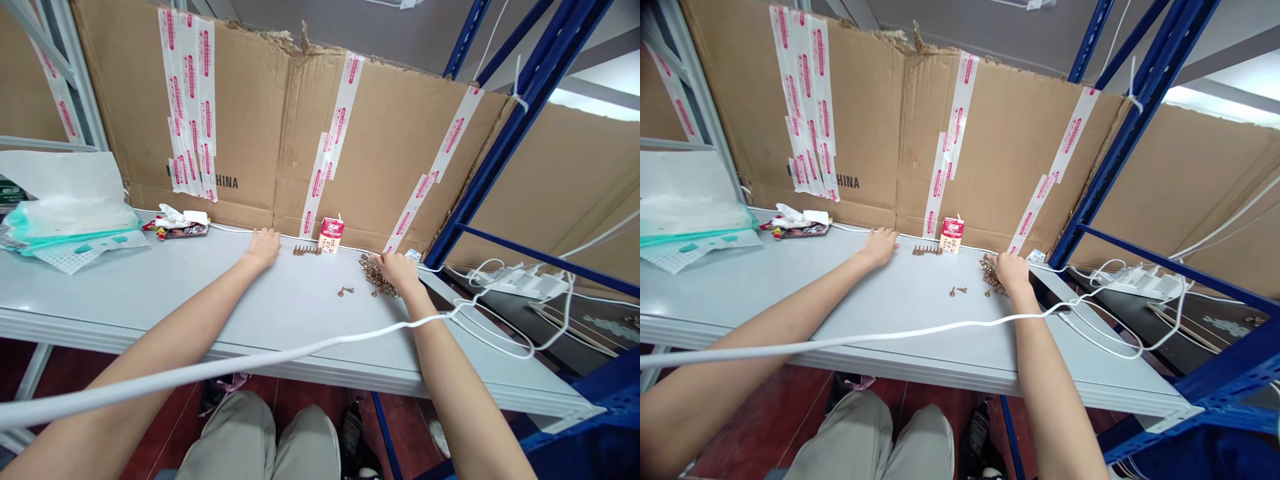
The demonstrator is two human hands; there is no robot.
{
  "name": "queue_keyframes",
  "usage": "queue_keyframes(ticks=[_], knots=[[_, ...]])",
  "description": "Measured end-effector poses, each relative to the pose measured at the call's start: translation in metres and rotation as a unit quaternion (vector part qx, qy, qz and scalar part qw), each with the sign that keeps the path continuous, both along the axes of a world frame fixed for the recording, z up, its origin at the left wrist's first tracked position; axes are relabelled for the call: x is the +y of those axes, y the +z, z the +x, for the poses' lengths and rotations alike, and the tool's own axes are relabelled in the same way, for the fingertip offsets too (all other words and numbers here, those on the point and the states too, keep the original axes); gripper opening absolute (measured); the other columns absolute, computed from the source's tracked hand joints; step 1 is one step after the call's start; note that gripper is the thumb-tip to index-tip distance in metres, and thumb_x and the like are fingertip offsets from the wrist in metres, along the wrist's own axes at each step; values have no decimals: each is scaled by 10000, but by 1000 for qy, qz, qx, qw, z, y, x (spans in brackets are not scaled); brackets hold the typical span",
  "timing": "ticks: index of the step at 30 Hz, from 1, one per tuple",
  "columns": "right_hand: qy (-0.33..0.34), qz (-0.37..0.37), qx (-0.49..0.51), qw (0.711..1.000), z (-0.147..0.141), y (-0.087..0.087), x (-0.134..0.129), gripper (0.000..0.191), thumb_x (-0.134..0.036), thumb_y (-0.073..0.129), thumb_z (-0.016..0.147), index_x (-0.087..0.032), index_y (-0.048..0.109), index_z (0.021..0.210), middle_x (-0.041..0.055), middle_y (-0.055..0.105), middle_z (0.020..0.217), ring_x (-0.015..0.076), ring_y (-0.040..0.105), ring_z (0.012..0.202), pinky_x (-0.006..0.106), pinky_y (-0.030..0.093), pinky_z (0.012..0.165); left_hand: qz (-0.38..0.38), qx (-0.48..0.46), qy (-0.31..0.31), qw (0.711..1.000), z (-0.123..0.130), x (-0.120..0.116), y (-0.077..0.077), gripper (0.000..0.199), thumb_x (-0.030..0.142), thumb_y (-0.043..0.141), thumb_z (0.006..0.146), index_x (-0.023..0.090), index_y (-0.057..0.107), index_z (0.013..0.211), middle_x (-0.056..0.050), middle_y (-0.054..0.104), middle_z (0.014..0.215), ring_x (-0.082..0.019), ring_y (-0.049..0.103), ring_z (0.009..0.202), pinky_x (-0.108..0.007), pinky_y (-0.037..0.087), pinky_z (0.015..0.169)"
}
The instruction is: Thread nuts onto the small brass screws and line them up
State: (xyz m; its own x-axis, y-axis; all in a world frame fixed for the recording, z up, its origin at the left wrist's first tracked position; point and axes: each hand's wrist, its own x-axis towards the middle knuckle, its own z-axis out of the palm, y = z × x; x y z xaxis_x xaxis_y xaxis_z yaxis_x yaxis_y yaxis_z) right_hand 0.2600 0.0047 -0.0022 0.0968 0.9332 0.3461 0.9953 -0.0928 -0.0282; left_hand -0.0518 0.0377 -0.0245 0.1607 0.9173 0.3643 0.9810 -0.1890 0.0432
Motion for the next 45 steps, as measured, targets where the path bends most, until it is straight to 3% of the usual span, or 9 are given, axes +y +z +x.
queue_keyframes(ticks=[2, 7, 13, 26, 31, 33, 37, 41, 45], knots=[[122, -55, 74, 988, 0, 6, -3, 380, -445, 444, 838, -133, 662, 844, 141, 645, 809, 222, 588, 767, 312, 401, 674, -65, -21, 48, 996, -16, 11, -7, 458, 271, 335, 888, 111, 357, 1316, -185, 312, 1396, -334, 209, 1301, -531, 177, 1012], [395, -264, 175, 862, -30, 16, -16, 409, -385, 690, 628, -187, 636, 982, 24, 615, 843, 136, 545, 737, 232, 408, 647, -146, -59, 73, 985, -35, 27, -18, 501, 389, 308, 887, 140, 376, 1316, -186, 327, 1388, -367, 293, 1260, -541, 276, 949], [412, -307, 196, 835, -51, 4, -17, 239, -350, 694, 610, -147, 652, 728, 17, 634, 703, 122, 544, 658, 244, 408, 640, -102, -33, 70, 992, -39, 26, -15, 354, 168, 343, 843, 102, 578, 1101, -183, 564, 1156, -253, 518, 1070, -315, 386, 866], [396, -170, 383, 817, -58, 5, -16, 230, -317, 631, 681, -131, 628, 815, 61, 661, 838, 118, 571, 676, 278, 446, 700, -22, 3, 98, 995, -36, 19, -7, 302, 107, 409, 772, 77, 625, 982, -209, 608, 1021, -314, 493, 1039, -372, 393, 800], [347, -126, 348, 862, -58, 7, -18, 250, -285, 581, 730, -114, 661, 893, 68, 669, 851, 137, 567, 734, 285, 427, 720, 27, -94, 70, 993, -24, 18, -1, 211, 260, 545, 767, 126, 682, 856, -171, 641, 976, -311, 487, 1051, -390, 360, 873], [347, -111, 337, 868, -58, 4, -15, 253, -267, 561, 750, -121, 664, 930, 75, 672, 903, 153, 577, 803, 293, 417, 767, 23, -242, 12, 970, -9, 14, 3, 233, 333, 581, 750, 147, 694, 833, -141, 666, 934, -274, 555, 948, -359, 393, 836], [377, -70, 321, 866, -60, -1, -10, 242, -243, 525, 782, -136, 664, 950, 78, 671, 945, 170, 588, 856, 299, 415, 792, -54, -488, -182, 852, 30, -3, 3, 258, 360, 621, 697, 128, 691, 787, -99, 696, 838, -202, 611, 803, -299, 439, 773], [402, -48, 301, 863, -65, -1, -13, 200, -226, 526, 781, -144, 662, 903, 61, 679, 874, 164, 592, 815, 291, 415, 768, -134, -543, -289, 777, 56, -23, -1, 281, 366, 676, 635, 113, 691, 758, -92, 700, 801, -201, 621, 811, -315, 435, 820], [419, -28, 330, 845, -70, 1, -18, 171, -237, 545, 769, -152, 604, 906, 47, 671, 819, 147, 595, 775, 269, 423, 711, -159, -558, -282, 764, 60, -30, -1, 291, 348, 709, 614, 143, 696, 820, -69, 703, 837, -205, 618, 860, -321, 422, 849]])
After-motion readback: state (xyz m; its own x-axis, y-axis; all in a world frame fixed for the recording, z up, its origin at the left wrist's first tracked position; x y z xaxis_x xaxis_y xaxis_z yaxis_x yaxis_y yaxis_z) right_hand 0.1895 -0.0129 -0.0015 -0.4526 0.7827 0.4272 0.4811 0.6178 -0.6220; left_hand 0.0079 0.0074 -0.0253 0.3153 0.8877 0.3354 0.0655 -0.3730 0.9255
